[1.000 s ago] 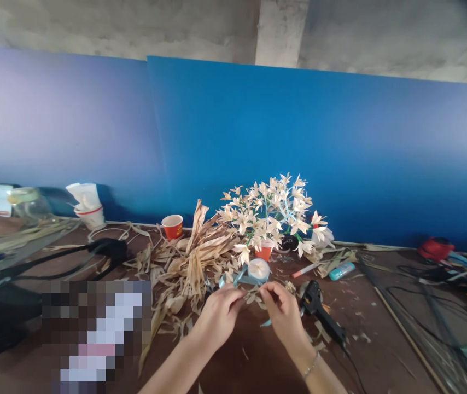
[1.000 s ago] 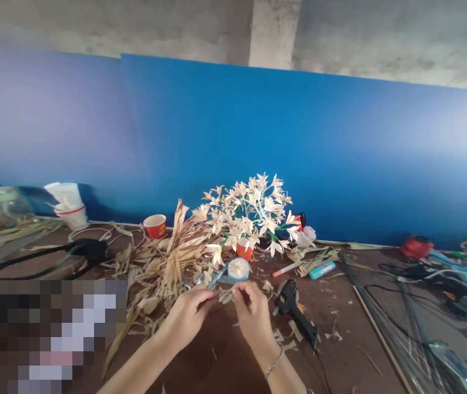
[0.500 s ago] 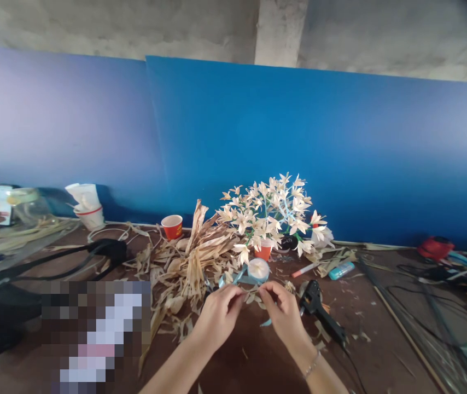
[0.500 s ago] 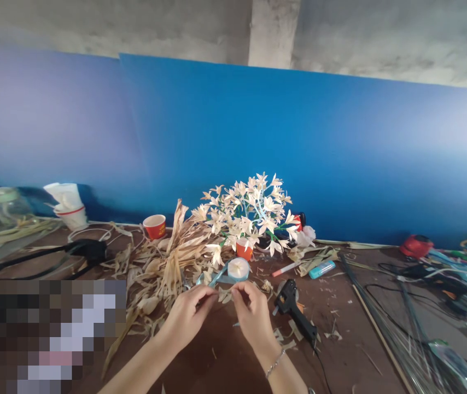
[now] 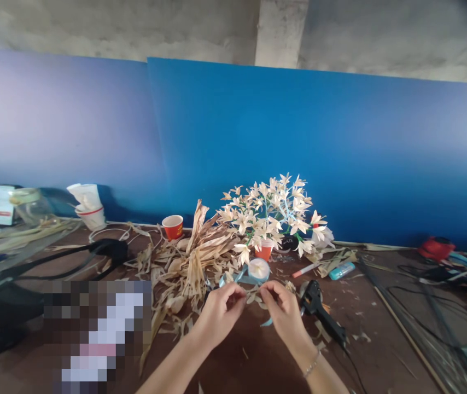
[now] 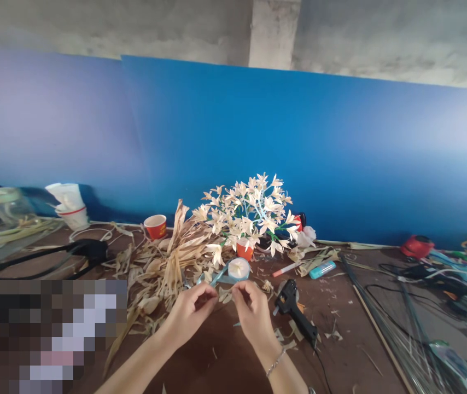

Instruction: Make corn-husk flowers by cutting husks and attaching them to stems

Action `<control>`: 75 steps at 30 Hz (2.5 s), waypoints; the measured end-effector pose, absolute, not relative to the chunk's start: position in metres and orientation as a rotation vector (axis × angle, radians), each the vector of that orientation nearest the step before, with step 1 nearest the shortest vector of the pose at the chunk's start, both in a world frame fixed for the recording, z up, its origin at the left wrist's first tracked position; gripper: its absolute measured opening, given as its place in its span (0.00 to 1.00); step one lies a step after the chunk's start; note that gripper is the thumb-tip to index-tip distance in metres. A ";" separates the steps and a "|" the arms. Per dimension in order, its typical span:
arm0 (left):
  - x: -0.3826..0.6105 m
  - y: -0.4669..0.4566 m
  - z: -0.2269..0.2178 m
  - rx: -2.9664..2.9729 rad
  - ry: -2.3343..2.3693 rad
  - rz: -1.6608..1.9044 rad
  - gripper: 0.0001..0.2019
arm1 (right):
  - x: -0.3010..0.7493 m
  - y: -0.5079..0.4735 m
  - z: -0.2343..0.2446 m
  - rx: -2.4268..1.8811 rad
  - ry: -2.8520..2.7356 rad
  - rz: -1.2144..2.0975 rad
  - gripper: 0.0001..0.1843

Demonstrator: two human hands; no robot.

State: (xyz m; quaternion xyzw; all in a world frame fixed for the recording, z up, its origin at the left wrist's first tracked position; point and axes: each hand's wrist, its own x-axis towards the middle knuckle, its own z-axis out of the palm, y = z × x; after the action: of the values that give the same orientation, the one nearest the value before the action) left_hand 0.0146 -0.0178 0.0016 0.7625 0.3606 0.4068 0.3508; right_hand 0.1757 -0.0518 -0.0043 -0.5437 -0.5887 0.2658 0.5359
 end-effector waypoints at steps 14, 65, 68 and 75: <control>0.016 -0.017 0.004 1.346 0.866 1.131 0.10 | 0.168 -0.051 -0.008 -1.237 -1.319 0.848 0.13; 0.023 -0.024 0.000 0.914 0.672 0.697 0.14 | 0.172 -0.055 0.000 -1.149 -1.084 1.084 0.18; 0.024 -0.024 -0.002 0.934 0.668 0.664 0.15 | 0.169 -0.056 0.006 -1.067 -1.156 1.113 0.11; 0.030 -0.025 -0.005 1.205 0.772 0.743 0.13 | 0.166 -0.053 -0.002 -1.135 -1.121 1.005 0.17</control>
State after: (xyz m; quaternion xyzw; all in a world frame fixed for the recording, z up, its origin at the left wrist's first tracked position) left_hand 0.0300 -0.0246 -0.0049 0.5392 0.3454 0.3326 0.6923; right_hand 0.1665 -0.0534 -0.0020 -0.4870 -0.4812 0.4311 0.5877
